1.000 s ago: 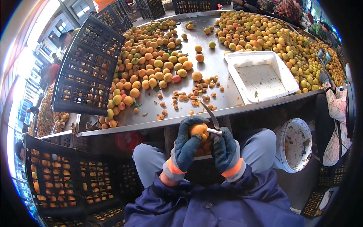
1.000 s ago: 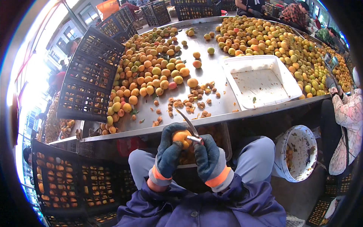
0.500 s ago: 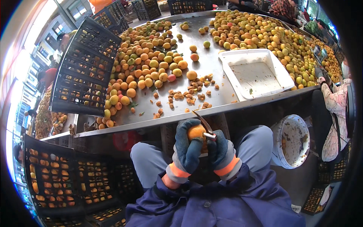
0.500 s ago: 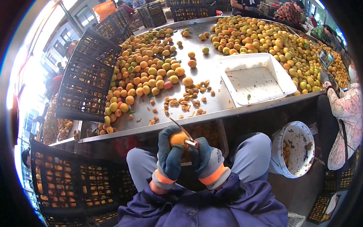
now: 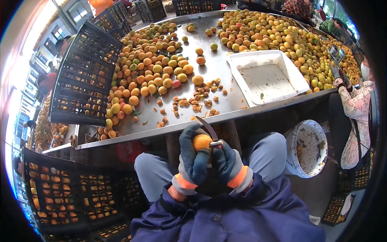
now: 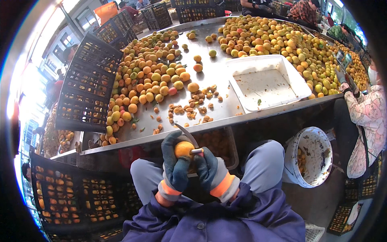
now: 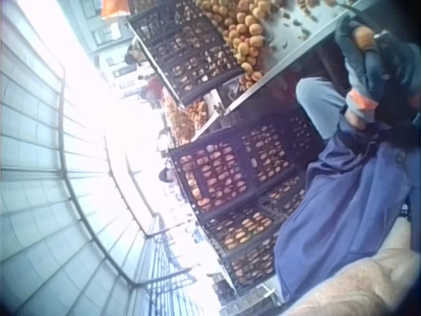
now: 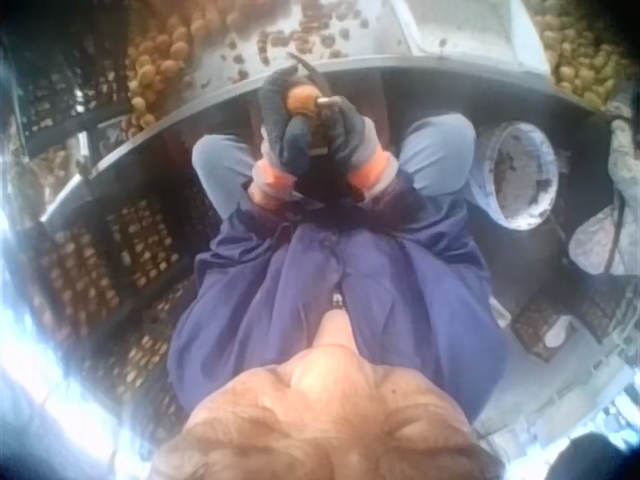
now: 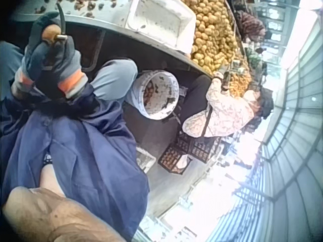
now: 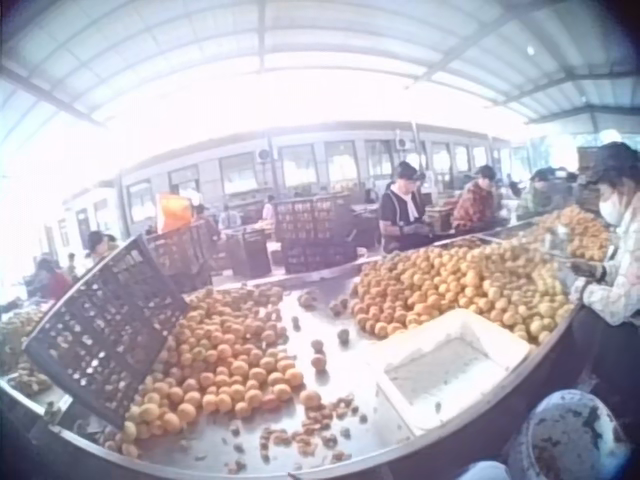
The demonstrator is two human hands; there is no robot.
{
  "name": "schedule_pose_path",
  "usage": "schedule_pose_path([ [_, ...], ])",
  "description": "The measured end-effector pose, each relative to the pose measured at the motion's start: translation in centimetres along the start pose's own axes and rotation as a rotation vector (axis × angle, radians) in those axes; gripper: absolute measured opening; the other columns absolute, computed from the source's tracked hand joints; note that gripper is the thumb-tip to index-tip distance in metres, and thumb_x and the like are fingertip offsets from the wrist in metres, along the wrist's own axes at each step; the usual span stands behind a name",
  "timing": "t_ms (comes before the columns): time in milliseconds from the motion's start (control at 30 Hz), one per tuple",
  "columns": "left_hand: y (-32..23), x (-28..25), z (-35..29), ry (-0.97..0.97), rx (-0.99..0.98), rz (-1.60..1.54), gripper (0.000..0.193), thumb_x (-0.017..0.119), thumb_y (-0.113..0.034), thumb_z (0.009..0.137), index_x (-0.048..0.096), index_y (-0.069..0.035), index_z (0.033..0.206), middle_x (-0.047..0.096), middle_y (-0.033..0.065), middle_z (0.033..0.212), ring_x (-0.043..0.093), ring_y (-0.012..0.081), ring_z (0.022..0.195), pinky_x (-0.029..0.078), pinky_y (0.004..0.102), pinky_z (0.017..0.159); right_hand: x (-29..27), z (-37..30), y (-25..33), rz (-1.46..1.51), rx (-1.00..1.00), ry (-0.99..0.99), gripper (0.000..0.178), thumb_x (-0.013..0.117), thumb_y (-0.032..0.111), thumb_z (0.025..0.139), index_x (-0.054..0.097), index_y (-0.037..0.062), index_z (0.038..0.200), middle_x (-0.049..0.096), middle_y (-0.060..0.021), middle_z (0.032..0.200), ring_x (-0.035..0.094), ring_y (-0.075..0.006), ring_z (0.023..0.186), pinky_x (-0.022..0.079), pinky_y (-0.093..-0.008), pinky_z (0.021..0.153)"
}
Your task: Pitting and slicing apricots using a small paring knife.
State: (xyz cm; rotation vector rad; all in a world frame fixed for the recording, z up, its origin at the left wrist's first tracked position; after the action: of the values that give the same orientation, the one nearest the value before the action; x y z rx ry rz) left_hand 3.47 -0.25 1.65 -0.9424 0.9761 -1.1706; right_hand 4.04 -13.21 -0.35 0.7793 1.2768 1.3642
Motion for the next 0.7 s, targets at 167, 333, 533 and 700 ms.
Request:
schedule_pose_path([
  [167, 0.9, -0.5, 0.8, 0.075, 0.006, -0.128, 0.061, 0.049, -0.008, 0.079, 0.032, -0.004, 0.137, 0.052, 0.0114, 0.113, 0.054, 0.0199, 0.100, 0.044, 0.0324, 0.091, -1.0, 0.2, -0.5, 0.559, 0.427, 0.205, 0.018, 0.056, 0.013, 0.091, 0.060, 0.0028, 0.105, 0.063, -0.0127, 0.085, 0.062, -0.0272, 0.078, 0.049, -0.0318, 0.072],
  [333, 2.7, -0.3, 0.9, 0.029, -0.336, -0.996, 0.061, 0.060, -0.016, 0.082, 0.036, -0.002, 0.136, 0.053, 0.0093, 0.108, 0.054, 0.0179, 0.096, 0.047, 0.0323, 0.086, -1.0, -0.5, 1.7, -0.030, -0.131, 0.269, 0.011, 0.055, 0.008, 0.093, 0.059, 0.0037, 0.101, 0.061, -0.0089, 0.076, 0.058, -0.0236, 0.066, 0.047, -0.0325, 0.061],
  [533, 3.2, 0.5, 0.6, 0.035, -0.346, -0.865, 0.054, 0.064, -0.027, 0.084, 0.043, -0.003, 0.128, 0.054, 0.0122, 0.112, 0.056, 0.0208, 0.099, 0.049, 0.0342, 0.085, -0.9, -1.8, 0.5, -0.223, -0.020, -0.079, 0.014, 0.052, 0.020, 0.095, 0.050, 0.0057, 0.096, 0.056, -0.0189, 0.064, 0.058, -0.0416, 0.061, 0.042, -0.0429, 0.049],
  [700, 3.2, 0.9, 0.0, -0.018, -0.321, -0.827, 0.042, 0.054, -0.021, 0.090, 0.043, -0.004, 0.126, 0.052, 0.0132, 0.116, 0.056, 0.0207, 0.096, 0.050, 0.0350, 0.083, -0.7, -1.7, 0.6, -0.272, 0.004, -0.039, 0.017, 0.052, 0.024, 0.095, 0.049, 0.0067, 0.097, 0.058, -0.0195, 0.066, 0.059, -0.0418, 0.064, 0.043, -0.0446, 0.050],
])
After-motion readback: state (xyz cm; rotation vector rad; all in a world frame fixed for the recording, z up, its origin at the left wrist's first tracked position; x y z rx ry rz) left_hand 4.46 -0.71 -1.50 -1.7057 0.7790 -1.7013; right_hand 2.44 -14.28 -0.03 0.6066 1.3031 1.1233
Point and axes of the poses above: each hand's wrist, its own z-axis towards the middle knuckle, its own x-axis out of the palm, y = z × x, the point moved 3 cm from there along z, towards the middle knuckle
